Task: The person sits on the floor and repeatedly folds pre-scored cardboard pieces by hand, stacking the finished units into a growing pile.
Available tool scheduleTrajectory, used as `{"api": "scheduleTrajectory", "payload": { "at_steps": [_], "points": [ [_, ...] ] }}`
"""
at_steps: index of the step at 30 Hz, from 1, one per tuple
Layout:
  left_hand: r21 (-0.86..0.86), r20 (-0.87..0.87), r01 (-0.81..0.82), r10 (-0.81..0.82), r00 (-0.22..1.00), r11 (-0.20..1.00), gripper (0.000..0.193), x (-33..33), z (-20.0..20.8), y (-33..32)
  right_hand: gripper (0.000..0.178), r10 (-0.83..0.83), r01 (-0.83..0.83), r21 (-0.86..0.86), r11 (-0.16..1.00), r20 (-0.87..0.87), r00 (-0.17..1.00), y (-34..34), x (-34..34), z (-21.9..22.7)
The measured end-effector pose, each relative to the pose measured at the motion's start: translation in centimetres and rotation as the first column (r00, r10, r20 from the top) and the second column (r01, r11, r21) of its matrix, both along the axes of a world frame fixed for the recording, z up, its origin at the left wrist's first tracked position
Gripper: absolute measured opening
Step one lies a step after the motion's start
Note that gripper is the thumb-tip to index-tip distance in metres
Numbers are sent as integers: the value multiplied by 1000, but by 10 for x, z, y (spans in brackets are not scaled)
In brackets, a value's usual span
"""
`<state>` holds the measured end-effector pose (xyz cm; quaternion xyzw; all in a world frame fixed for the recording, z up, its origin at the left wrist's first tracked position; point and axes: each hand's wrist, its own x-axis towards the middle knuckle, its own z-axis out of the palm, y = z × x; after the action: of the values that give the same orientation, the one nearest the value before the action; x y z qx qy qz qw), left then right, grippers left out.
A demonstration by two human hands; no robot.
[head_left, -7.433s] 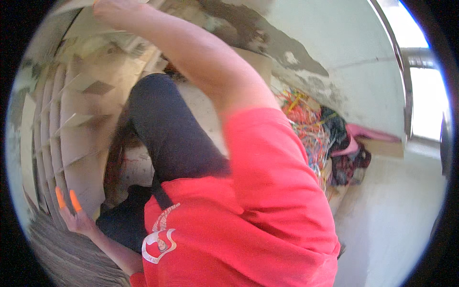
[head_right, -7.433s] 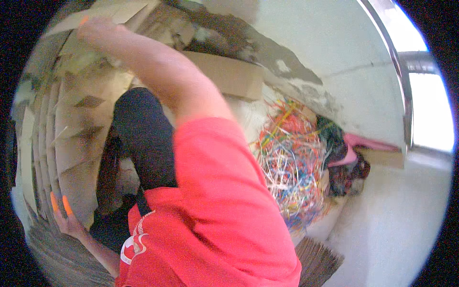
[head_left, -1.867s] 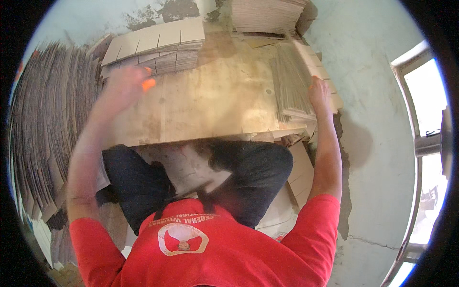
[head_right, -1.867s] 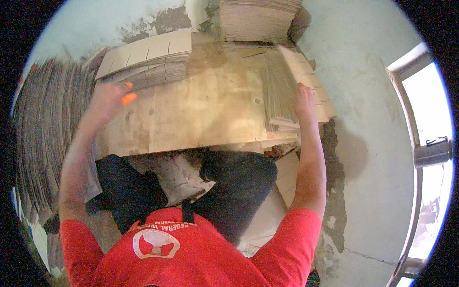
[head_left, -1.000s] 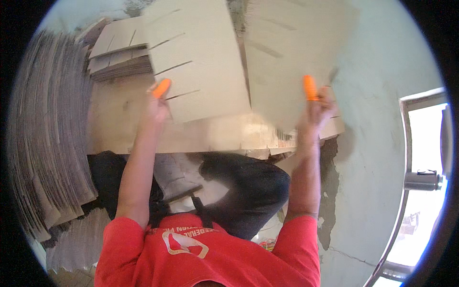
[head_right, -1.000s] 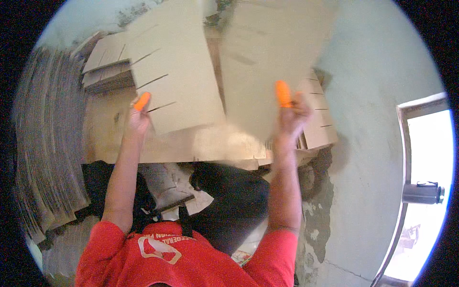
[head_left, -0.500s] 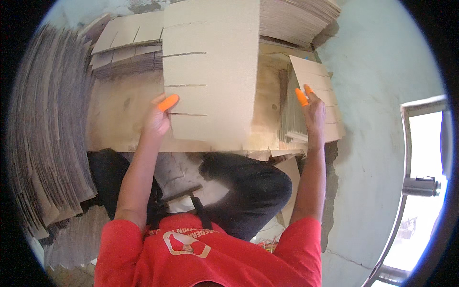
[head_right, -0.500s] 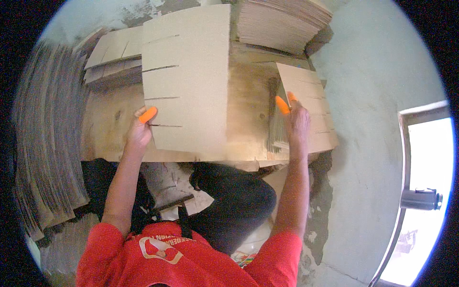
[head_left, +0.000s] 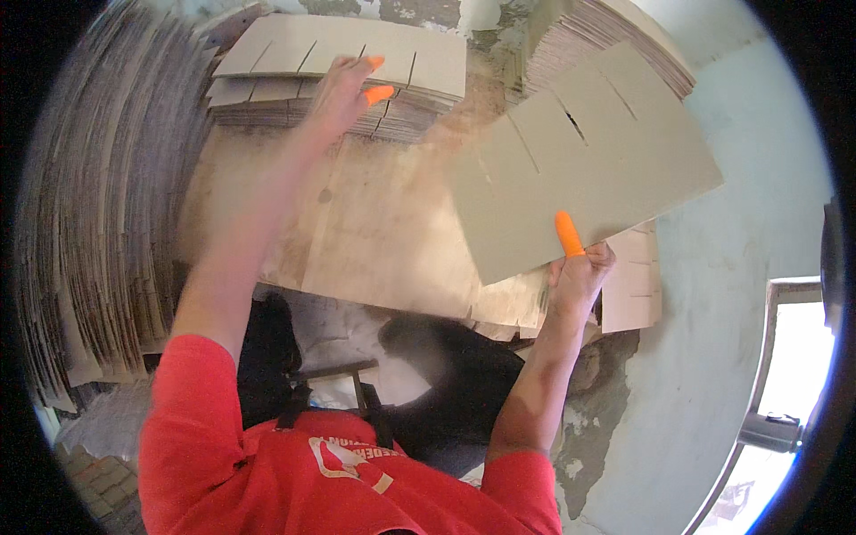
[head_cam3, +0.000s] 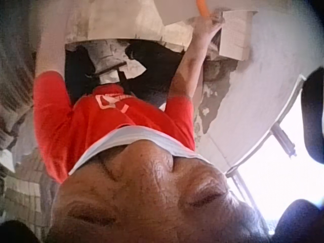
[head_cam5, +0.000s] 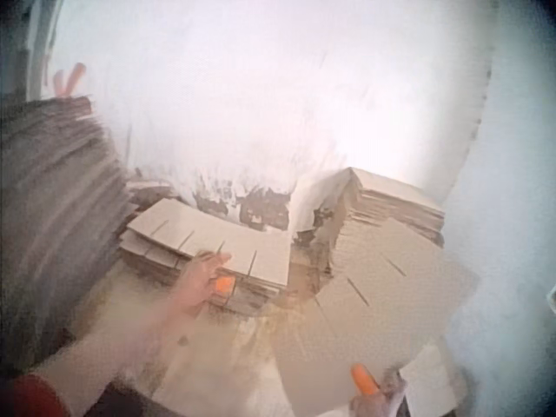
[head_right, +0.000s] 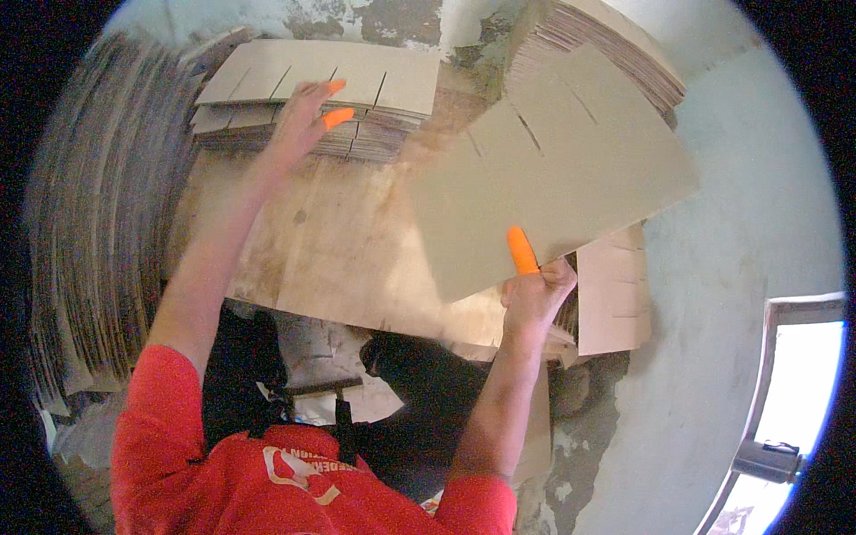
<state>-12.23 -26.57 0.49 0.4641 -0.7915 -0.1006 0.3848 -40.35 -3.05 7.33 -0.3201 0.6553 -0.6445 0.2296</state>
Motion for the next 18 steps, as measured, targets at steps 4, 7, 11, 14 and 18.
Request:
{"api": "scheduleTrajectory", "payload": {
  "at_steps": [4, 7, 11, 14, 18],
  "points": [
    [-307, 518, -119, 271, 812, 944, 58, 0, -10, -45, 22, 137, -136, -21, 990, 208, 968, -1, -7, -7],
    [-13, 700, -118, 93, 708, 993, 47, 1, -14, -57, 24, 205, -206, -24, 978, 261, 943, 0, -17, -25],
    [-73, 838, 38, 41, 543, 997, 34, 4, -15, -65, 23, 128, -117, -53, 992, 383, 915, 0, -11, -41],
    [-155, 822, 137, 51, 568, 978, 24, 8, -12, -59, 22, 146, -139, -47, 989, 423, 894, -2, 2, -35],
    [-270, 709, 173, 74, 701, 947, 19, 11, -12, -55, 24, 203, -215, -16, 976, 410, 889, -5, 6, -33]
  ]
}}
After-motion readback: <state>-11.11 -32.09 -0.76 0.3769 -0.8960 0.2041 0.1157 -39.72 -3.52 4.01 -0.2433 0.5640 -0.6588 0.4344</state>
